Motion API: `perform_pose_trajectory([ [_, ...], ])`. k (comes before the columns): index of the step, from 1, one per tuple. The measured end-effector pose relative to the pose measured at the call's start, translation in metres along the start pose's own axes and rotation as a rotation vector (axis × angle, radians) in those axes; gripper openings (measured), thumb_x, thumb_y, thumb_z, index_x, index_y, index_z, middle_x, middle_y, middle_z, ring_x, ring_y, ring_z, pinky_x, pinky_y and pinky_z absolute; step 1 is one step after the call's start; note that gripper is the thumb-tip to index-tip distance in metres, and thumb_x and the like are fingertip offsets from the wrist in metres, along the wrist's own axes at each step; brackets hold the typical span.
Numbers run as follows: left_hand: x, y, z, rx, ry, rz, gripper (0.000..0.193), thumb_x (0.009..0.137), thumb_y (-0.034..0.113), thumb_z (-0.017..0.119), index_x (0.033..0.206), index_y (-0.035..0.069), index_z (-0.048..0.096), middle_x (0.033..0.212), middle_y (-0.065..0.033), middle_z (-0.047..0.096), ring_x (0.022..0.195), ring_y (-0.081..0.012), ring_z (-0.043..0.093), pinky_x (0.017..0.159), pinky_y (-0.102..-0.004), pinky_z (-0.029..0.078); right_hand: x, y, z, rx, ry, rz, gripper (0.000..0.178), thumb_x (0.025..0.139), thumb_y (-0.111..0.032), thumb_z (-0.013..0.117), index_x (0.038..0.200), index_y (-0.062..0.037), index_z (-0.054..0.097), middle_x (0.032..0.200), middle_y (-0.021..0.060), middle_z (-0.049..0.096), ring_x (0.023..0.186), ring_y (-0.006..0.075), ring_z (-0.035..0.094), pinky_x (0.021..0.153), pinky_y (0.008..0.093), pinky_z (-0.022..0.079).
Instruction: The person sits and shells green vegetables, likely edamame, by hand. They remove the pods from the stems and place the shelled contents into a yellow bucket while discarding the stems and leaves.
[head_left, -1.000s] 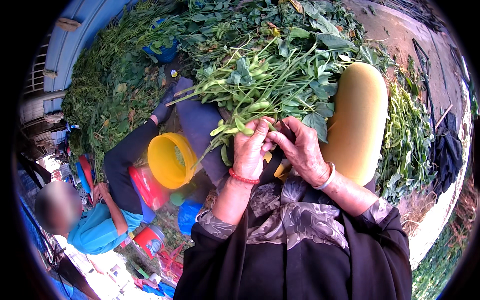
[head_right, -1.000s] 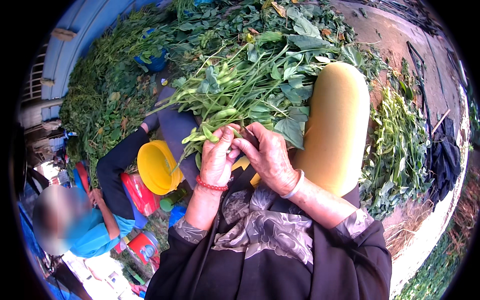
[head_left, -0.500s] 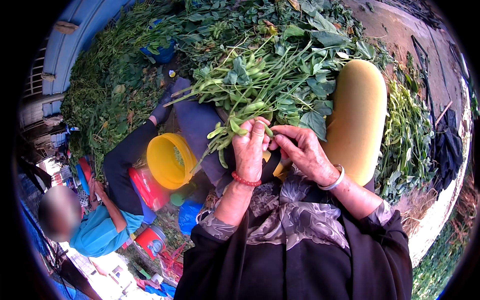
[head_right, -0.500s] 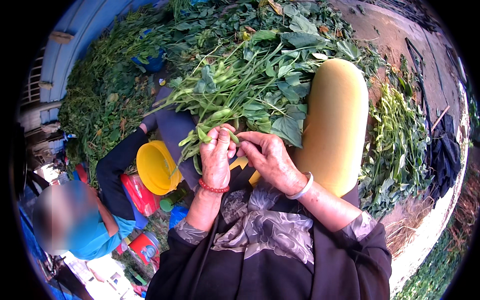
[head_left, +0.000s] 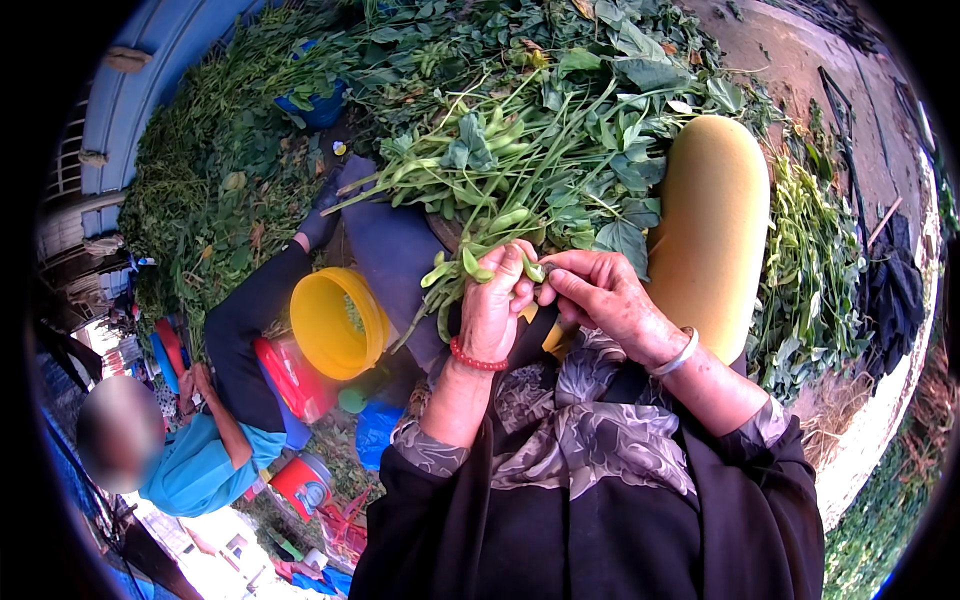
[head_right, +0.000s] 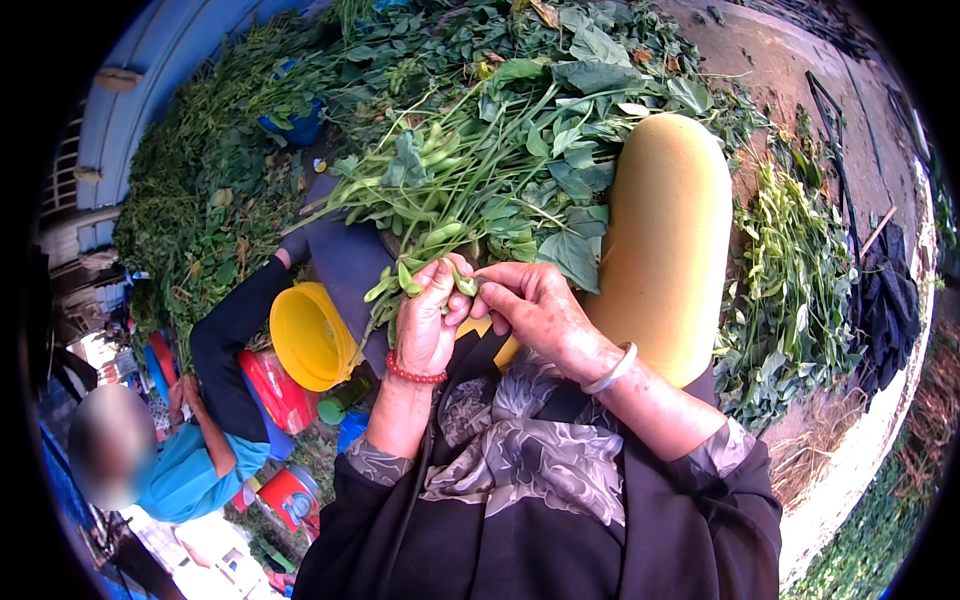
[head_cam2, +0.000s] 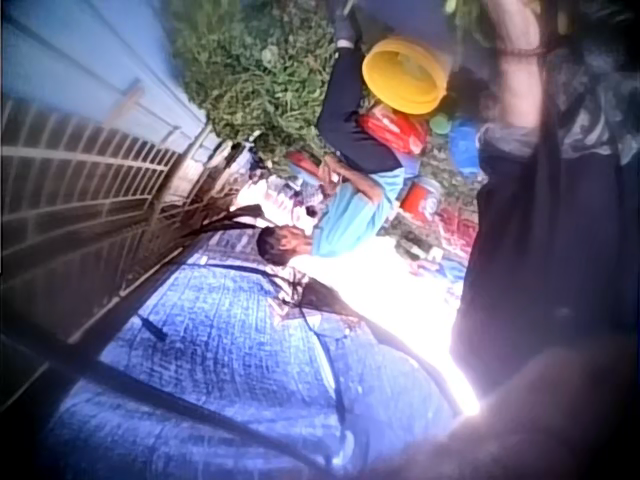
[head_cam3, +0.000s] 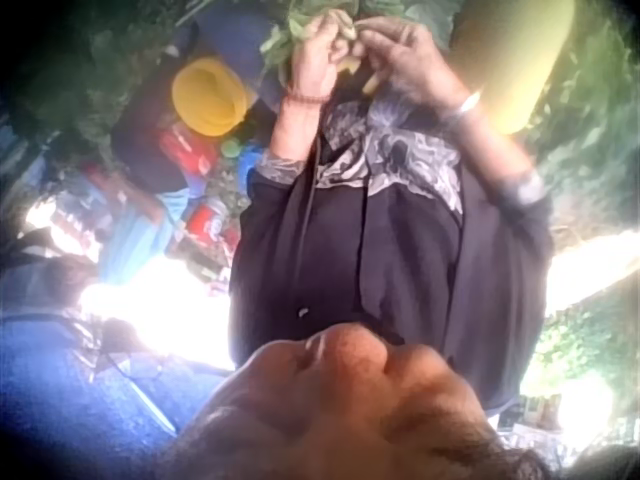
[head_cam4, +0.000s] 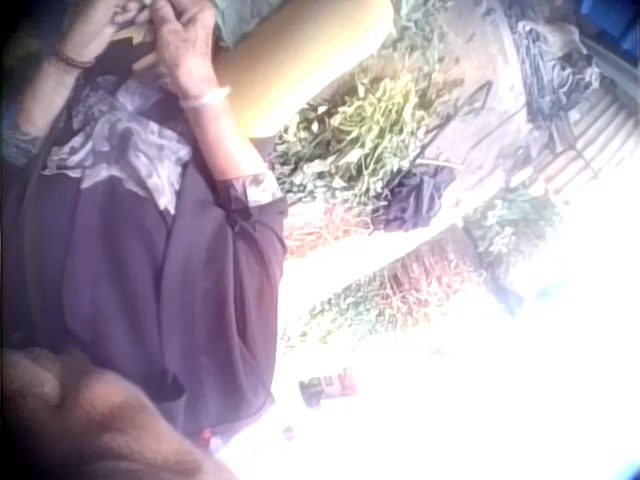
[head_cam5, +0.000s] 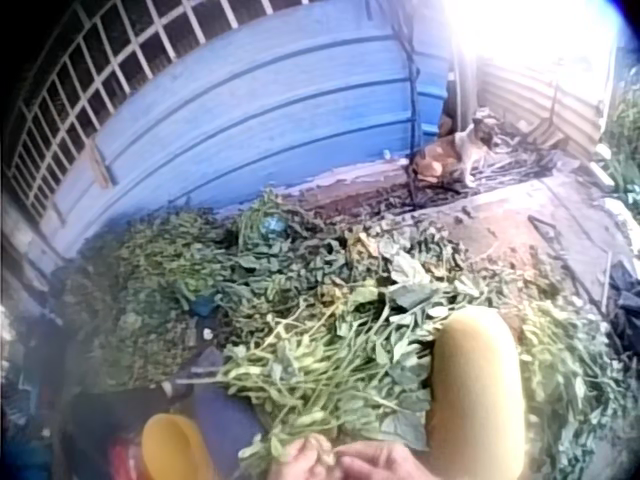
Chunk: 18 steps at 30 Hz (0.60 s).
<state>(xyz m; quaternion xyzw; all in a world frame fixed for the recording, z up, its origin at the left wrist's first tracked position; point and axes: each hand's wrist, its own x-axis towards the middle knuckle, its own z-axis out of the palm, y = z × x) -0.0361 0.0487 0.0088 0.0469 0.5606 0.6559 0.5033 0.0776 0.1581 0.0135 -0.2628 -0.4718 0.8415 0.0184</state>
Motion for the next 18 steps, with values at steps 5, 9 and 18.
perform_pose_trajectory([
  [5,-0.007,0.000,0.011,0.199,0.033,0.103,0.022,0.091,0.027,0.052,0.093,0.005,0.050,0.068,0.0027,0.048,0.059,-0.0029,0.043,0.050,-0.0148,0.032,-0.001,-0.006,0.002,-0.186,0.013,-0.080,0.020,0.087,-0.008,0.049,0.098,0.0053,0.059,0.071,-0.0009,0.058,0.057,0.0043,0.047,0.053,0.0198,0.042],
  [9,-0.008,0.002,0.007,0.159,0.028,0.086,0.018,0.091,0.022,0.051,0.095,0.004,0.052,0.070,0.0024,0.049,0.059,-0.0030,0.044,0.050,-0.0150,0.032,0.001,0.000,0.002,0.123,0.047,0.020,0.018,0.088,-0.010,0.048,0.092,0.0012,0.061,0.070,-0.0010,0.058,0.054,0.0035,0.045,0.050,0.0184,0.039],
  [18,-0.004,0.005,-0.009,-0.310,-0.116,-0.126,0.019,0.089,0.011,0.048,0.103,0.000,0.054,0.079,-0.0011,0.049,0.062,-0.0047,0.043,0.045,-0.0147,0.030,0.019,0.011,0.001,0.073,0.138,-0.048,0.017,0.088,-0.020,0.055,0.089,-0.0045,0.061,0.069,-0.0059,0.055,0.055,-0.0005,0.040,0.047,0.0159,0.032],
])
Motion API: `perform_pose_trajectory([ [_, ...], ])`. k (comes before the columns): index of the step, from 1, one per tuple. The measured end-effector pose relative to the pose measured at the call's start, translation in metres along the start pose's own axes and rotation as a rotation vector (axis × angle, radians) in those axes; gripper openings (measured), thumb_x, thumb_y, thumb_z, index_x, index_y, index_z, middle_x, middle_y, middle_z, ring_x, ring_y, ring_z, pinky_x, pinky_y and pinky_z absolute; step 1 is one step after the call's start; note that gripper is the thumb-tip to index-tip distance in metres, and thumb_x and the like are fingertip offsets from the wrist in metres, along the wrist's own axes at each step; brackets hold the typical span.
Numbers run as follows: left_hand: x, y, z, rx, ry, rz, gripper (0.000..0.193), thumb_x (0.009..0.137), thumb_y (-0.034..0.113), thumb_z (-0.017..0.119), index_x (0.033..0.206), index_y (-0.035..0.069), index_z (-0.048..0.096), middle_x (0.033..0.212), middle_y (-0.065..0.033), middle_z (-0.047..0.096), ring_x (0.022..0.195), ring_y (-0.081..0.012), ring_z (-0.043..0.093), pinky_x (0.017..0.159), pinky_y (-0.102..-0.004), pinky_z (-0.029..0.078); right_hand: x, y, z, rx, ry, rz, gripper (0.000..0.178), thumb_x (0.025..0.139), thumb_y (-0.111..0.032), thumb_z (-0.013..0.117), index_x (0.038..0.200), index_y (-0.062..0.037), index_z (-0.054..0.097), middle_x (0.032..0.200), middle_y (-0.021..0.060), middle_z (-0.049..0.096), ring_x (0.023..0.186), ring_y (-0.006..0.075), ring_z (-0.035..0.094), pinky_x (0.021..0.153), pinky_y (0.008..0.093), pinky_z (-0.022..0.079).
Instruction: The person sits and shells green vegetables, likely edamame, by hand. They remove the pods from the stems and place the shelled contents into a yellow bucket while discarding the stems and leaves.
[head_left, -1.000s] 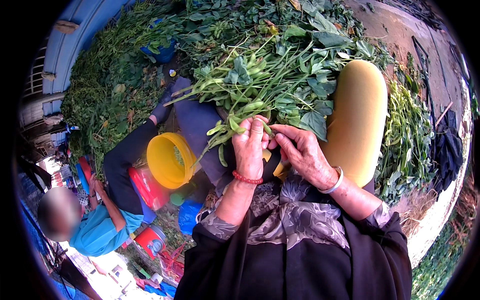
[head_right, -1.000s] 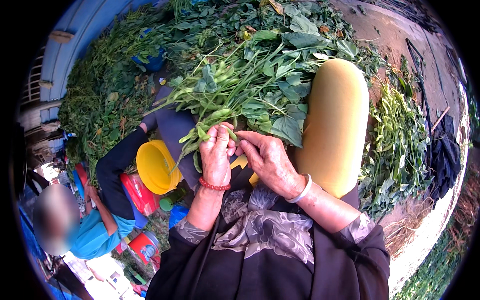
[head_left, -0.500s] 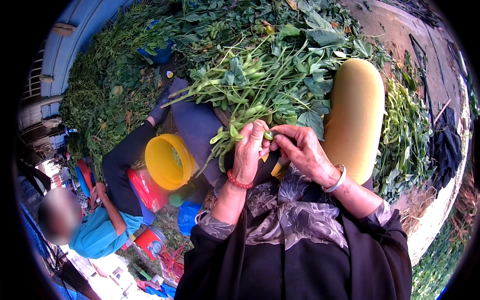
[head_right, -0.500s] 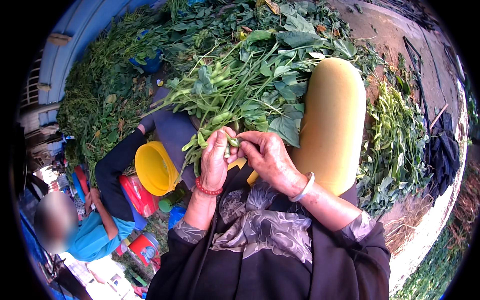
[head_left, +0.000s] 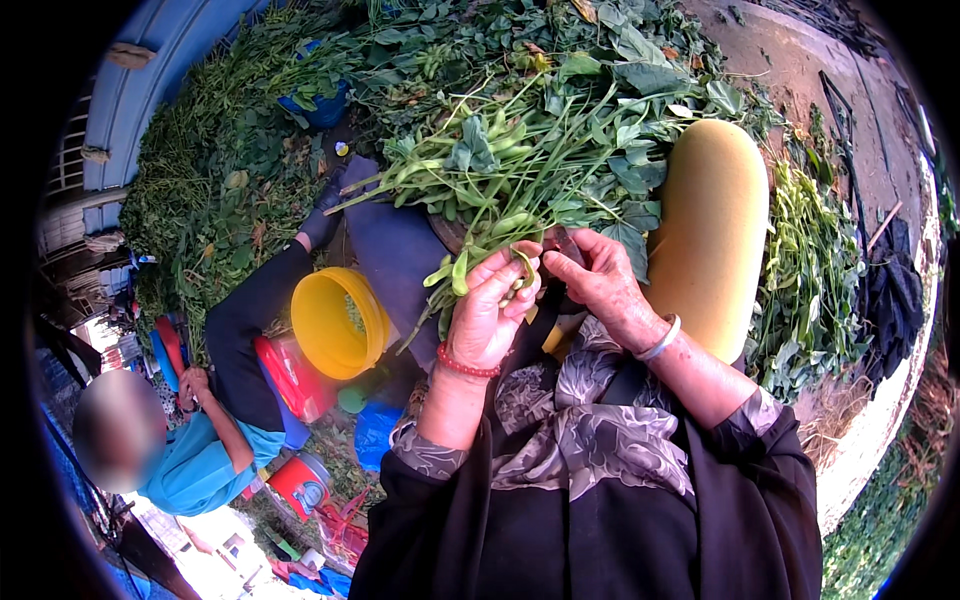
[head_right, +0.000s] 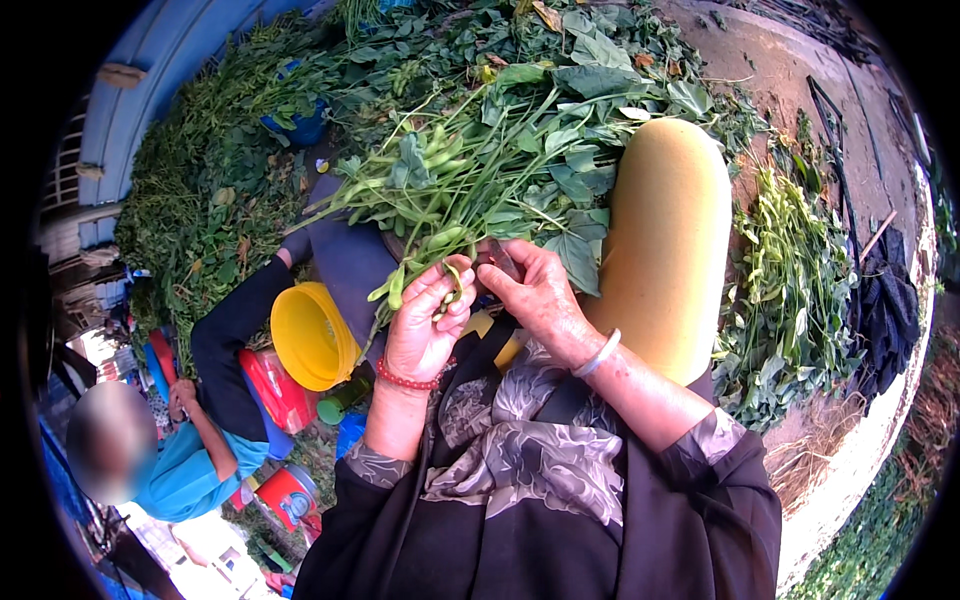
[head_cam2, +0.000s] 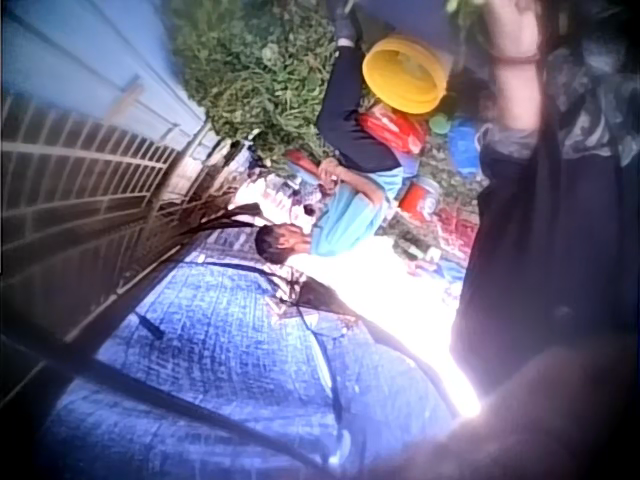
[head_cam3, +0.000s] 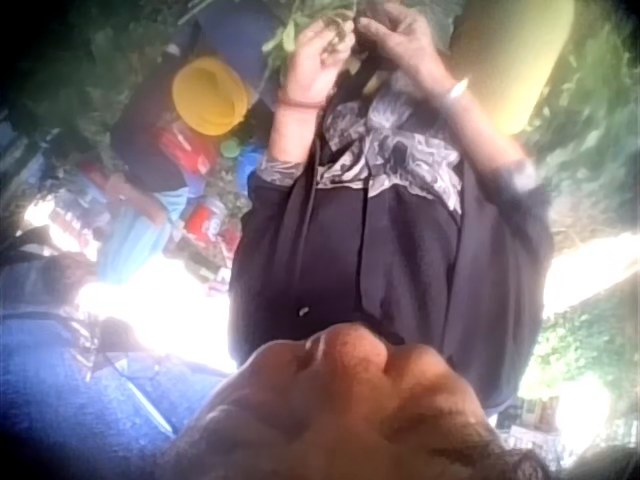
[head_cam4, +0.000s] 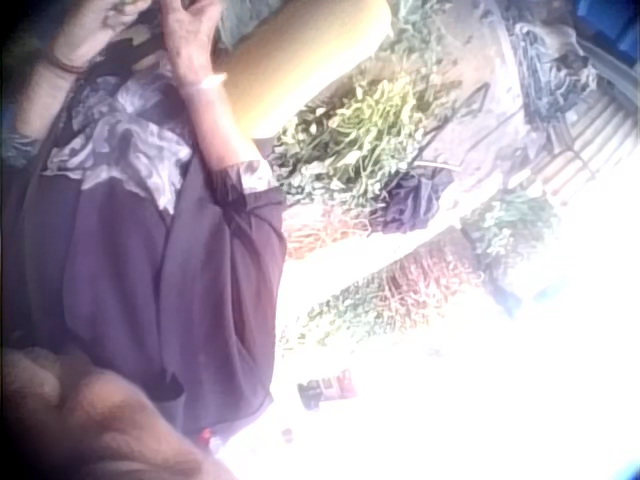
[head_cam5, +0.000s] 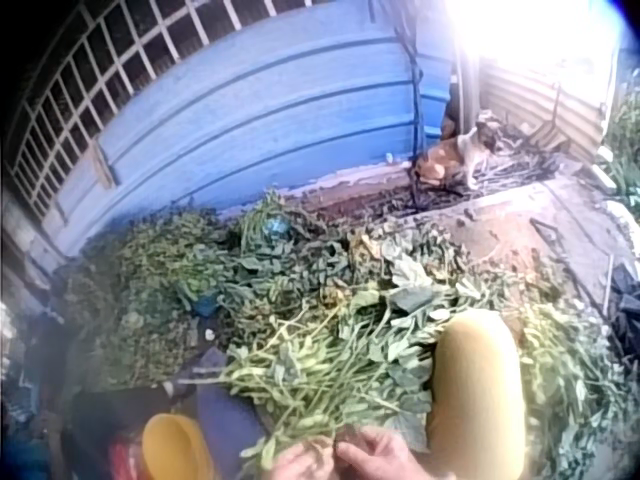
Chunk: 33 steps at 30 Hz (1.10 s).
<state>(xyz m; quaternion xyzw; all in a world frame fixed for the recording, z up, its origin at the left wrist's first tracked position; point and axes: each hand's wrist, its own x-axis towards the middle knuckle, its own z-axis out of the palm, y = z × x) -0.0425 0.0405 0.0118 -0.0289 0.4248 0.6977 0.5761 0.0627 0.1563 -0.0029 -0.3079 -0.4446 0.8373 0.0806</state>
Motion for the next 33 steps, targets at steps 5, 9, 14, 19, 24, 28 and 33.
perform_pose_trajectory([
  [5,0.002,0.001,-0.013,-0.364,-0.157,-0.123,0.021,0.079,0.003,0.045,0.099,-0.002,0.052,0.081,-0.0052,0.046,0.061,-0.0090,0.043,0.045,-0.0151,0.031,0.009,0.006,-0.005,0.041,-0.178,0.056,0.021,0.087,-0.026,0.057,0.086,-0.0045,0.059,0.067,-0.0072,0.050,0.058,0.0007,0.043,0.048,0.0162,0.033],
  [9,0.001,-0.004,-0.006,-0.357,-0.178,-0.034,0.041,0.073,-0.002,0.046,0.114,-0.002,0.049,0.089,-0.0079,0.051,0.063,-0.0105,0.045,0.045,-0.0153,0.032,0.008,0.010,0.000,0.061,0.057,-0.202,0.016,0.086,-0.018,0.060,0.086,-0.0021,0.055,0.067,-0.0044,0.050,0.060,0.0025,0.045,0.054,0.0186,0.040],
  [14,-0.001,-0.004,0.003,0.094,-0.057,0.057,0.053,0.067,-0.007,0.046,0.119,-0.001,0.049,0.093,-0.0080,0.052,0.068,-0.0109,0.048,0.046,-0.0139,0.034,-0.007,-0.013,-0.010,0.125,0.049,-0.057,0.010,0.086,-0.013,0.059,0.083,-0.0043,0.056,0.071,-0.0017,0.059,0.059,0.0025,0.048,0.052,0.0165,0.039],
  [19,0.003,-0.016,0.011,0.411,0.033,0.148,0.021,0.084,0.015,0.060,0.101,0.003,0.057,0.078,0.0023,0.053,0.061,-0.0029,0.045,0.047,-0.0133,0.031,-0.016,-0.016,-0.016,0.283,-0.009,0.187,0.009,0.087,-0.016,0.057,0.082,-0.0085,0.059,0.068,-0.0042,0.058,0.054,-0.0001,0.044,0.046,0.0133,0.032],
  [24,0.010,-0.025,0.010,0.370,0.097,0.120,0.023,0.087,0.022,0.058,0.097,0.002,0.059,0.077,0.0014,0.056,0.059,-0.0022,0.041,0.047,-0.0147,0.030,-0.025,-0.017,-0.018,0.316,-0.035,0.290,0.010,0.088,-0.017,0.056,0.084,-0.0086,0.060,0.067,-0.0059,0.056,0.054,-0.0003,0.043,0.046,0.0128,0.032],
  [28,0.013,-0.026,0.012,0.316,0.061,0.146,0.021,0.088,0.022,0.057,0.095,0.002,0.059,0.073,0.0022,0.053,0.058,-0.0023,0.040,0.048,-0.0148,0.030,-0.026,-0.006,-0.014,0.045,-0.011,0.063,0.016,0.090,-0.018,0.053,0.091,-0.0027,0.056,0.069,-0.0004,0.056,0.058,0.0056,0.048,0.050,0.0200,0.039],
  [33,0.012,-0.029,0.021,0.242,0.163,0.178,0.018,0.089,0.021,0.056,0.089,0.003,0.056,0.069,0.0036,0.048,0.056,-0.0020,0.038,0.047,-0.0149,0.029,-0.035,-0.011,-0.011,-0.760,0.053,-0.480,0.019,0.086,-0.007,0.051,0.103,0.0025,0.052,0.081,0.0190,0.058,0.074,0.0339,0.058,0.067,0.0355,0.047],
])
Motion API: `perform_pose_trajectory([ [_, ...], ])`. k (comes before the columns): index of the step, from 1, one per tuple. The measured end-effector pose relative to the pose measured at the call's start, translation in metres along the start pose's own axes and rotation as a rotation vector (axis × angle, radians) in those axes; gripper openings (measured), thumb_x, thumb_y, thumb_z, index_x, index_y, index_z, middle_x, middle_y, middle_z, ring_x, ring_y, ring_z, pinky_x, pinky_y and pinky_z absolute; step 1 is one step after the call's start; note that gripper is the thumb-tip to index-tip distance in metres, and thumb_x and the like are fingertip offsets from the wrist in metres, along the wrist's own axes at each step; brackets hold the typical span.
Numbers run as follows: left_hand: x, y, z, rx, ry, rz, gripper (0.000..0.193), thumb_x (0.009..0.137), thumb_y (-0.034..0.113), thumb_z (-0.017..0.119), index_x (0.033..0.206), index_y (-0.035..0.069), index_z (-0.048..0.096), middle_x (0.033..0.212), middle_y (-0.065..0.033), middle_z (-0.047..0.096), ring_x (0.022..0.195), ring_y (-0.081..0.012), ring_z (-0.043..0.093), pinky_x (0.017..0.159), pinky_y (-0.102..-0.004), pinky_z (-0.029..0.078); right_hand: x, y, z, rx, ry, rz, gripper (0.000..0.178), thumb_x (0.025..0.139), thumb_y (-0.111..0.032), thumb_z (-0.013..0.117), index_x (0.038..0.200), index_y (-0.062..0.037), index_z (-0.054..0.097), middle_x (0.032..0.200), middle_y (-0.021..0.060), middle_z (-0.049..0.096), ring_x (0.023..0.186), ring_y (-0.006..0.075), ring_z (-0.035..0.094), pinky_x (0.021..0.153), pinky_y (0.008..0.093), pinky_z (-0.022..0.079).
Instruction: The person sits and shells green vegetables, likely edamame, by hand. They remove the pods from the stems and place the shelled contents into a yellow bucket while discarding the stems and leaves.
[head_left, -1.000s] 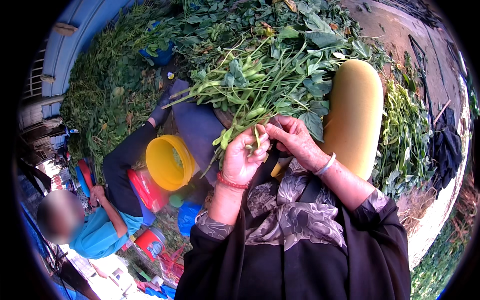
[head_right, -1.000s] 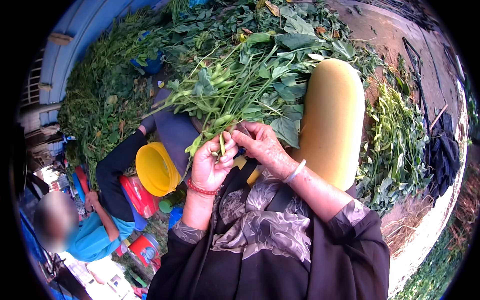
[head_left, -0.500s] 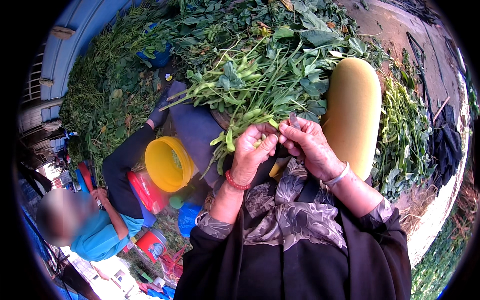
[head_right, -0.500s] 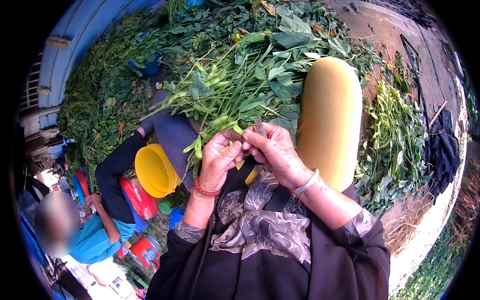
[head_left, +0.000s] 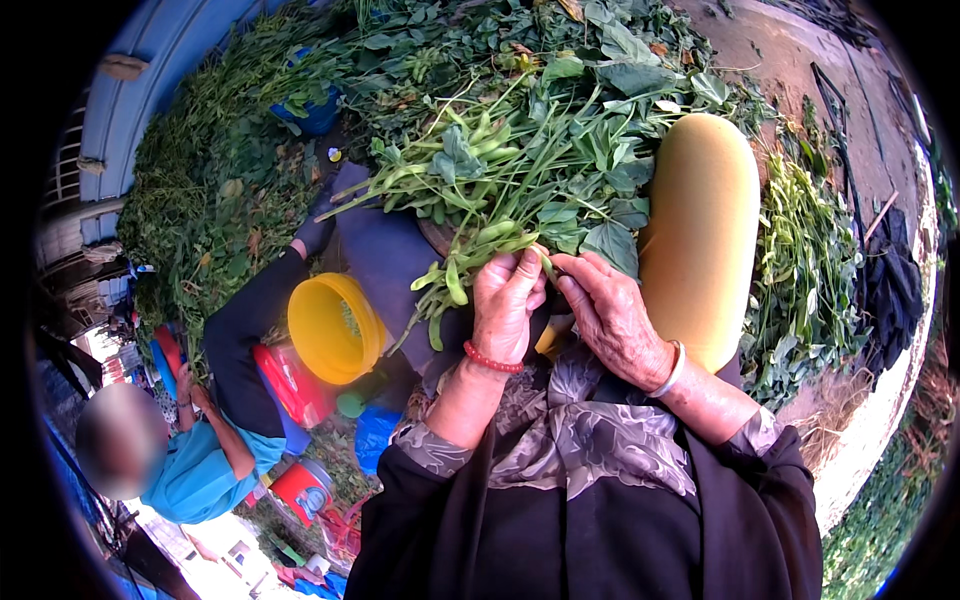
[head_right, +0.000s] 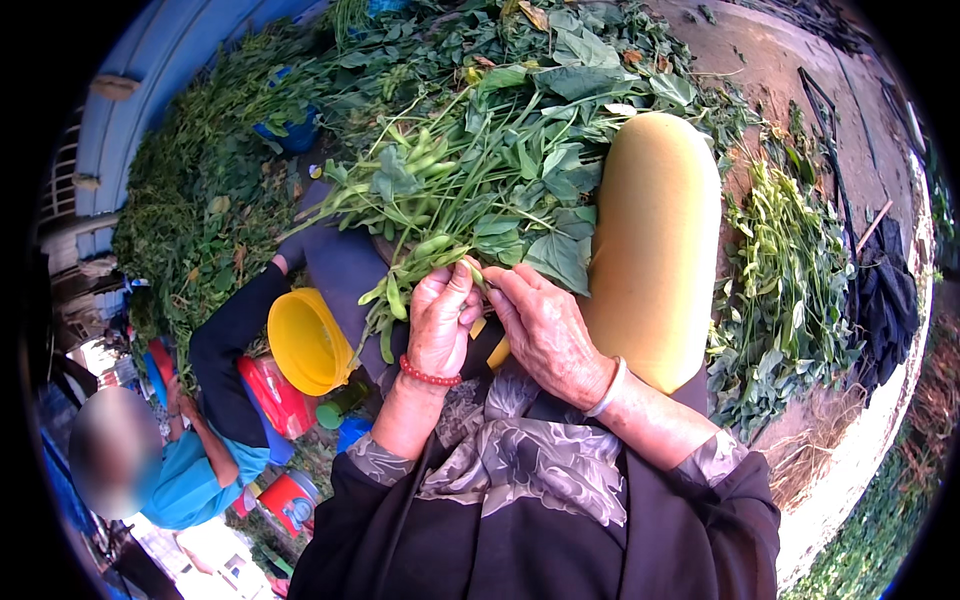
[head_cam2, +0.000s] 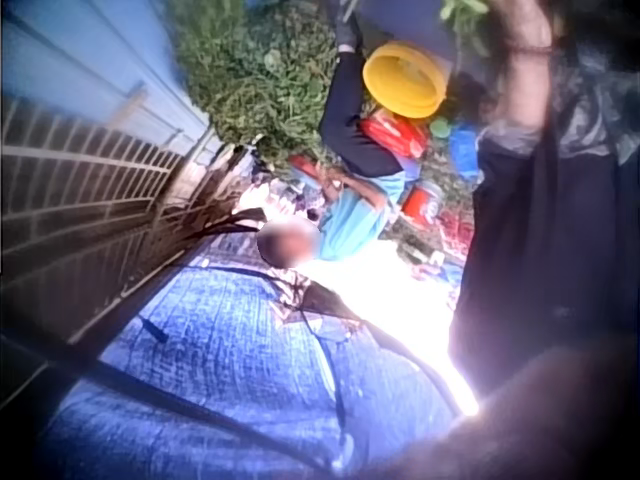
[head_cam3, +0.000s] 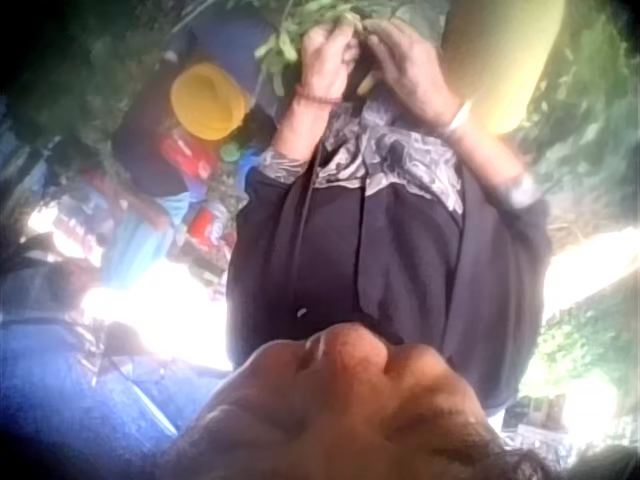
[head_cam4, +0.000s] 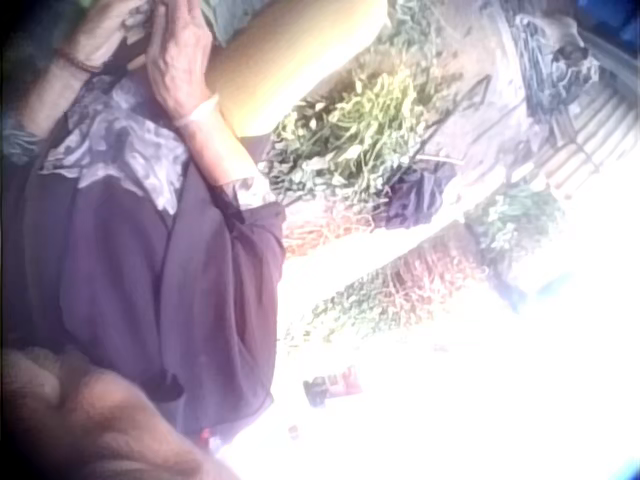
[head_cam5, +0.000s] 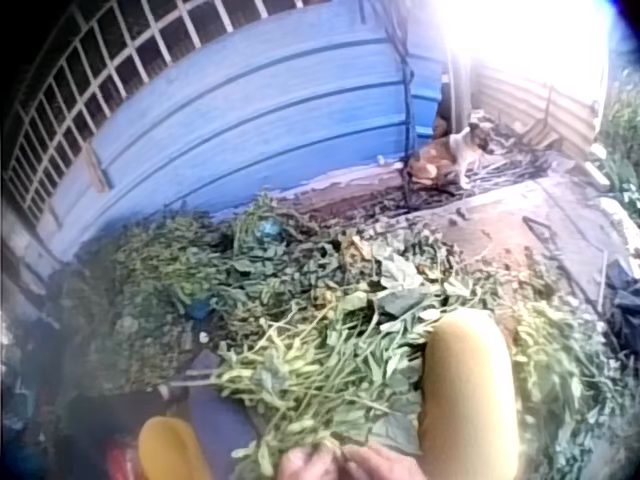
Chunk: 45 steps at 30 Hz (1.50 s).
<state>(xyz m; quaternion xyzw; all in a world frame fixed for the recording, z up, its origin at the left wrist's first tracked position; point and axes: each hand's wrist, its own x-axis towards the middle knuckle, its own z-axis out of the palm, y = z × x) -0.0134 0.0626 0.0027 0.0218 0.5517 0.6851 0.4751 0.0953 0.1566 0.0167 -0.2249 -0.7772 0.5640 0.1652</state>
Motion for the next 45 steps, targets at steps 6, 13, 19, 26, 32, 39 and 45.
perform_pose_trajectory([
  [6,-0.001,-0.005,0.000,0.049,0.034,0.032,0.018,0.089,0.021,0.056,0.087,0.003,0.056,0.069,0.0031,0.047,0.055,-0.0017,0.037,0.045,-0.0154,0.028,-0.001,-0.003,-0.002,0.278,-0.046,0.194,0.020,0.086,-0.007,0.051,0.103,0.0024,0.057,0.072,0.0105,0.059,0.061,0.0216,0.056,0.057,0.0316,0.045],
  [13,-0.003,-0.001,-0.010,-0.016,-0.118,-0.086,0.018,0.091,0.022,0.052,0.085,0.004,0.054,0.069,0.0029,0.045,0.055,-0.0017,0.037,0.045,-0.0152,0.028,-0.004,0.007,-0.004,0.871,-0.201,0.617,0.022,0.092,-0.019,0.049,0.103,-0.0034,0.059,0.070,-0.0043,0.056,0.053,-0.0002,0.040,0.045,0.0135,0.030],
  [19,-0.008,-0.011,-0.023,0.556,-0.094,0.137,0.021,0.081,0.018,0.067,0.088,0.002,0.056,0.074,0.0017,0.055,0.066,-0.0046,0.049,0.055,-0.0185,0.041,-0.011,0.015,0.006,0.688,-0.196,0.505,0.019,0.091,-0.018,0.049,0.087,-0.0036,0.061,0.065,-0.0044,0.054,0.050,0.0005,0.038,0.042,0.0154,0.030],
  [26,-0.018,-0.007,-0.033,0.106,-0.087,-0.223,0.015,0.083,0.009,0.056,0.097,0.005,0.059,0.076,0.0034,0.055,0.062,-0.0019,0.047,0.054,-0.0153,0.039,-0.008,0.006,0.004,0.137,-0.165,0.242,0.017,0.085,-0.013,0.053,0.071,-0.0030,0.057,0.058,0.0071,0.055,0.045,0.0222,0.048,0.045,0.0297,0.040],
  [32,-0.027,-0.004,-0.040,0.349,-0.037,-0.218,0.025,0.079,0.002,0.044,0.099,0.003,0.059,0.076,0.0036,0.054,0.059,-0.0012,0.041,0.048,-0.0139,0.029,0.046,0.005,0.005,-0.393,0.077,-0.236,0.017,0.075,-0.017,0.064,0.079,-0.0007,0.060,0.066,0.0146,0.058,0.062,0.0334,0.057,0.058,0.0394,0.046],
  [39,-0.033,0.012,-0.042,0.665,-0.304,-0.281,0.021,0.090,0.021,0.050,0.090,0.003,0.060,0.066,0.0017,0.054,0.054,-0.0018,0.044,0.047,-0.0146,0.034,0.050,0.036,0.039,-0.111,0.055,0.039,0.017,0.072,-0.015,0.065,0.080,-0.0012,0.059,0.070,0.0178,0.058,0.067,0.0367,0.056,0.061,0.0413,0.046],
  [45,-0.027,0.037,-0.024,0.047,-0.140,-0.255,0.023,0.091,0.019,0.051,0.103,0.000,0.055,0.079,-0.0006,0.053,0.057,-0.0023,0.042,0.046,-0.0123,0.031,0.041,0.037,0.040,0.335,0.110,0.306,0.014,0.080,-0.010,0.061,0.079,0.0022,0.055,0.057,0.0030,0.045,0.055,0.0070,0.046,0.051,0.0276,0.041],
])
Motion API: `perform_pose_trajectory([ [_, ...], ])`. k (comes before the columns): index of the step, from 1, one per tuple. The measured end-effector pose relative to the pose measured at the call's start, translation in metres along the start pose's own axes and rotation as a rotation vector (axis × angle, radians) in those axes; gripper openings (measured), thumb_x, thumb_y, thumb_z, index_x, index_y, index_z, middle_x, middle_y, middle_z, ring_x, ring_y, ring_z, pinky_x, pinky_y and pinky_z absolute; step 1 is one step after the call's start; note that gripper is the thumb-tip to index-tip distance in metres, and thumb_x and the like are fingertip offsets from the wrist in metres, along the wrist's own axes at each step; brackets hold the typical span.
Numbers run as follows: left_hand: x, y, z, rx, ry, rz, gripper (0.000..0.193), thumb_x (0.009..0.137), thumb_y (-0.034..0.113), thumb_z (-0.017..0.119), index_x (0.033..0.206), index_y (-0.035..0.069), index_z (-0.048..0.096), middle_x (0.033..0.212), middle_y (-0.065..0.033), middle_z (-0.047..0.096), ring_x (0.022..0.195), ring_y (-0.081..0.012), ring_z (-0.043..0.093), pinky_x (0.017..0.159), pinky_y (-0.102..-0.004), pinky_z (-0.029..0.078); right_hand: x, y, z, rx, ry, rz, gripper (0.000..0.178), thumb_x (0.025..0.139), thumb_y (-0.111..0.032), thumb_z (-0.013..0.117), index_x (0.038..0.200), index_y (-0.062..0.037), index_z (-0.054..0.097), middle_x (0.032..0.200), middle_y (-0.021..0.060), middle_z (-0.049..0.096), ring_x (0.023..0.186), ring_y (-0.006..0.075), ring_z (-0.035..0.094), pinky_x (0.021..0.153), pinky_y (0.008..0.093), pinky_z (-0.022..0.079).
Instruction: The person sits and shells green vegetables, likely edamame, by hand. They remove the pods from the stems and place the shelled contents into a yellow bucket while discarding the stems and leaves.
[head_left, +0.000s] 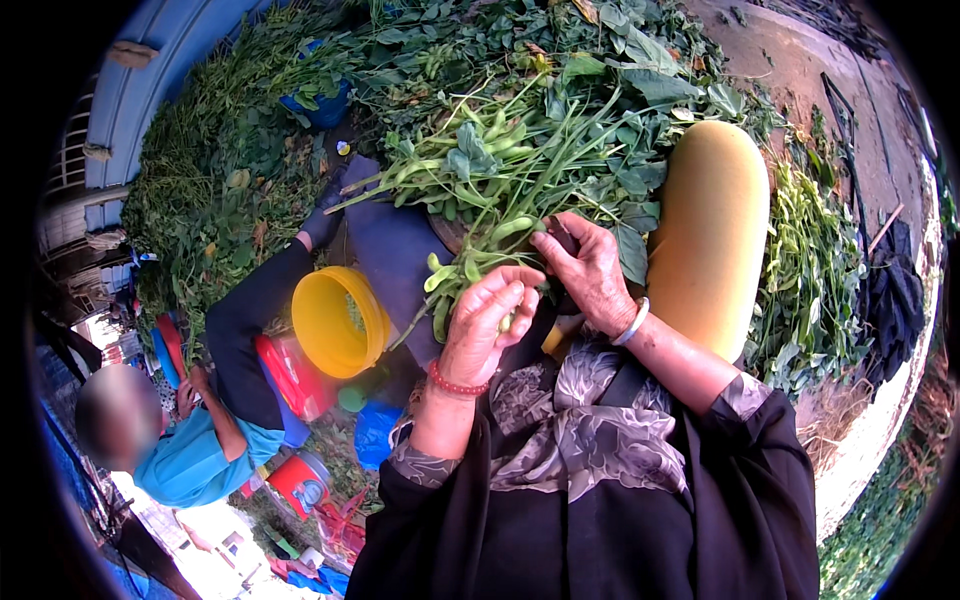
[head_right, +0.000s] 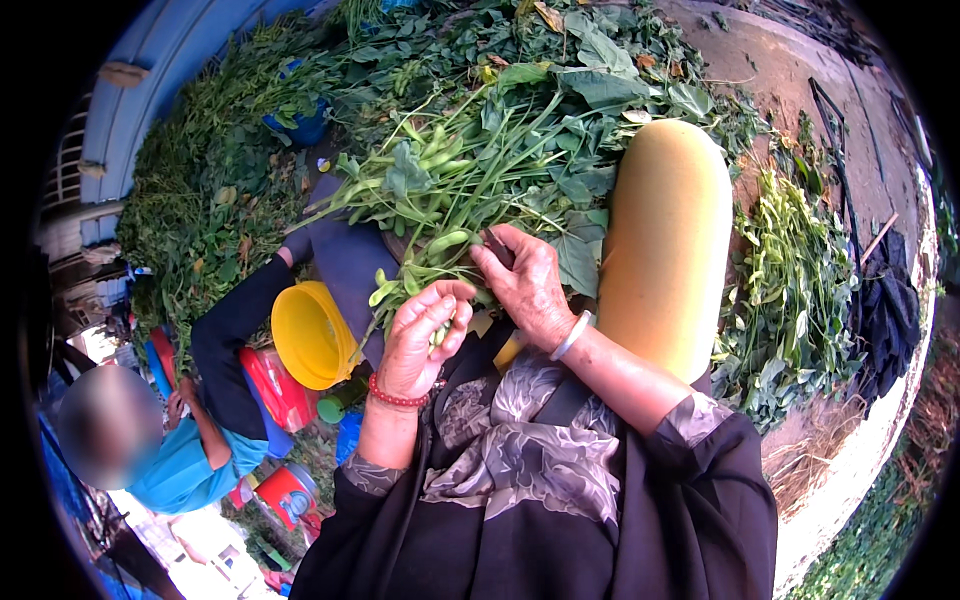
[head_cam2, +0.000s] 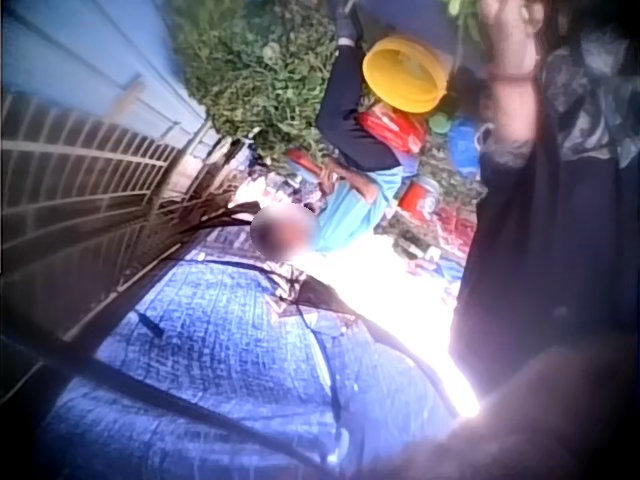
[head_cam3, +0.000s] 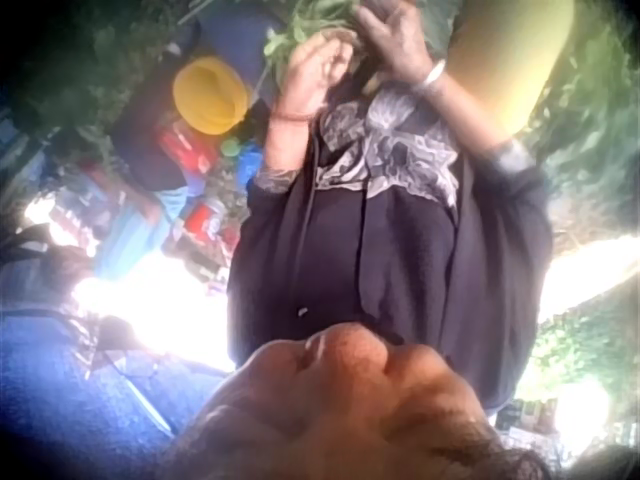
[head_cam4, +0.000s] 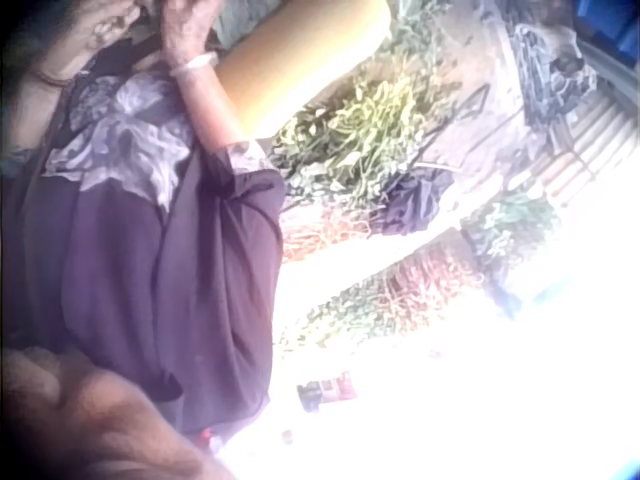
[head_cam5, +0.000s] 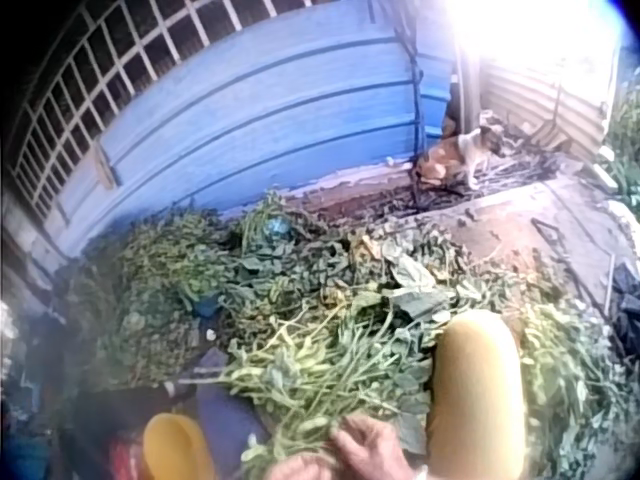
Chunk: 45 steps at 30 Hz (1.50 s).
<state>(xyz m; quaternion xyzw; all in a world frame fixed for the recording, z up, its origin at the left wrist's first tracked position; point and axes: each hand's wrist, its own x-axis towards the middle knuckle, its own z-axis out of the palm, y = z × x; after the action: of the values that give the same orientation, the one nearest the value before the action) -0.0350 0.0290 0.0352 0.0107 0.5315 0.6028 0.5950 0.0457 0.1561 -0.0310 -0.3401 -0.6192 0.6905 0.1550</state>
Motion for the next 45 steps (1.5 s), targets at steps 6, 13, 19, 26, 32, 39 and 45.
perform_pose_trajectory([
  [6,0.018,-0.011,0.009,-0.041,0.168,0.210,0.032,0.091,0.021,0.050,0.114,-0.001,0.052,0.087,0.0002,0.054,0.070,-0.0040,0.045,0.051,-0.0142,0.033,-0.004,-0.023,-0.010,-0.287,0.197,-0.506,0.008,0.079,-0.007,0.062,0.084,-0.0013,0.060,0.063,0.0080,0.053,0.055,0.0198,0.056,0.051,0.0294,0.045],
  [13,0.035,-0.012,0.024,-0.111,0.189,0.060,0.031,0.091,0.027,0.052,0.106,0.001,0.057,0.081,0.0032,0.053,0.070,-0.0040,0.043,0.053,-0.0166,0.032,-0.025,-0.033,-0.020,-0.248,0.022,-0.299,0.011,0.078,-0.008,0.063,0.083,0.0004,0.060,0.071,0.0124,0.060,0.063,0.0257,0.061,0.055,0.0329,0.047],
  [19,0.042,-0.014,0.027,-0.148,0.227,0.076,0.019,0.088,0.021,0.056,0.088,0.002,0.059,0.073,0.0030,0.052,0.060,-0.0024,0.042,0.046,-0.0148,0.032,-0.036,-0.026,-0.028,-0.165,-0.040,-0.174,0.015,0.082,-0.007,0.057,0.093,0.0030,0.055,0.070,0.0155,0.058,0.061,0.0281,0.057,0.058,0.0357,0.044],
  [26,0.046,-0.021,0.027,-0.112,0.224,0.132,0.022,0.089,0.021,0.056,0.095,-0.001,0.058,0.072,0.0032,0.051,0.058,-0.0020,0.040,0.047,-0.0152,0.033,-0.044,-0.023,-0.028,-0.065,-0.099,-0.085,0.017,0.083,-0.005,0.054,0.097,0.0044,0.057,0.070,0.0163,0.058,0.063,0.0274,0.059,0.058,0.0331,0.046],
  [32,0.048,-0.026,0.025,-0.103,0.230,0.150,0.023,0.090,0.022,0.055,0.096,0.000,0.056,0.071,0.0029,0.049,0.057,-0.0026,0.039,0.050,-0.0153,0.034,-0.046,-0.038,-0.032,-0.110,-0.115,-0.075,0.023,0.086,-0.007,0.052,0.106,0.0046,0.056,0.072,0.0151,0.061,0.058,0.0188,0.059,0.057,0.0281,0.048],
  [39,0.047,-0.029,0.024,-0.046,0.254,0.180,0.023,0.090,0.024,0.053,0.097,0.002,0.054,0.070,0.0026,0.047,0.057,-0.0031,0.038,0.051,-0.0153,0.033,-0.045,-0.033,-0.032,-0.020,-0.147,-0.012,0.020,0.086,-0.007,0.051,0.102,0.0042,0.057,0.070,0.0117,0.063,0.052,0.0132,0.057,0.051,0.0266,0.047],
  [45,0.041,-0.022,0.016,-0.077,0.110,0.135,0.024,0.093,0.025,0.048,0.093,0.002,0.053,0.069,0.0020,0.046,0.057,-0.0037,0.037,0.050,-0.0154,0.030,-0.040,-0.027,-0.031,0.238,-0.210,0.102,0.019,0.089,-0.011,0.049,0.096,0.0032,0.059,0.072,0.0000,0.062,0.057,0.0069,0.053,0.050,0.0220,0.044],
])
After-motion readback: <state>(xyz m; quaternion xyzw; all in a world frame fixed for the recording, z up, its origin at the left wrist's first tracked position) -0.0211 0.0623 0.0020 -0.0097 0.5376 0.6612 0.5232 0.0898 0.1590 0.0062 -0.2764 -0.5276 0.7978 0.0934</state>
